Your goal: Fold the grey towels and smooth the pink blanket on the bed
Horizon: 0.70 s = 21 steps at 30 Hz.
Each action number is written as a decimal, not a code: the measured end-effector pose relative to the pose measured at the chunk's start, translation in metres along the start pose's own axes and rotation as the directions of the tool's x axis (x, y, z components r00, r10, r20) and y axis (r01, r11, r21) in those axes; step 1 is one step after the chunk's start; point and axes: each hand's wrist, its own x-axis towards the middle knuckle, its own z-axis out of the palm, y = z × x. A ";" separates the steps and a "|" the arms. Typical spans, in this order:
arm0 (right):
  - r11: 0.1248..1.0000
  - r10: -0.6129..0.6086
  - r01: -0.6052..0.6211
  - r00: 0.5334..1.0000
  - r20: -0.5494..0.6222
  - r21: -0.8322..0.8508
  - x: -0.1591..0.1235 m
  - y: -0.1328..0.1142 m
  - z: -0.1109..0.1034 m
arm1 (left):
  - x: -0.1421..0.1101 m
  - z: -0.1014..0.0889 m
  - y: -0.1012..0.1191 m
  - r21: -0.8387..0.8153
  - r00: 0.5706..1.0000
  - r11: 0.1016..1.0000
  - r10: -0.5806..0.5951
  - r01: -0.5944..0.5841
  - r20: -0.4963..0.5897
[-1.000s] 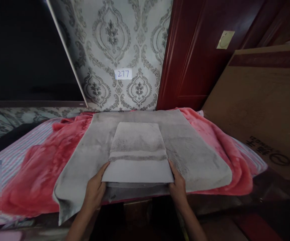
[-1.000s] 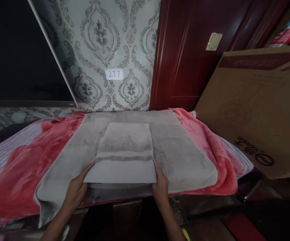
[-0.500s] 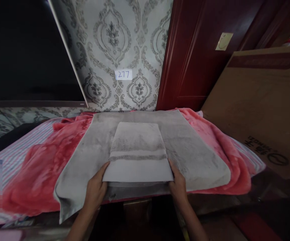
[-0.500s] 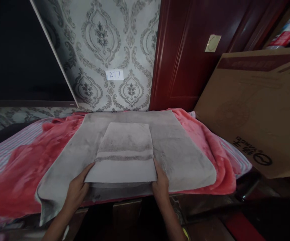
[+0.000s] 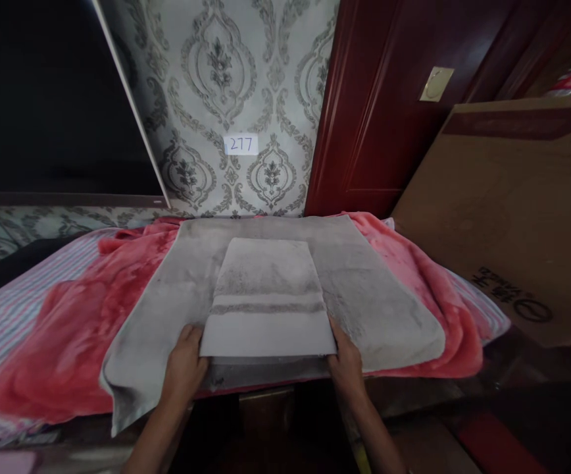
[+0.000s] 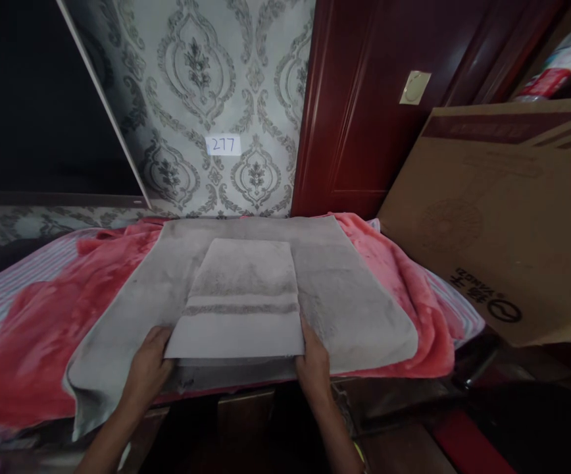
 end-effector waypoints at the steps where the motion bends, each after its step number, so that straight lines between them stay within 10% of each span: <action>1: 1.000 -0.013 0.013 1.000 -0.009 0.000 0.000 0.001 0.001 | 0.000 -0.001 -0.001 -0.004 1.000 1.000 0.009 -0.008 0.004; 21: 1.000 0.022 -0.022 0.999 -0.030 0.003 -0.003 0.004 -0.004 | -0.002 -0.003 -0.003 0.003 1.000 1.000 0.002 -0.002 -0.017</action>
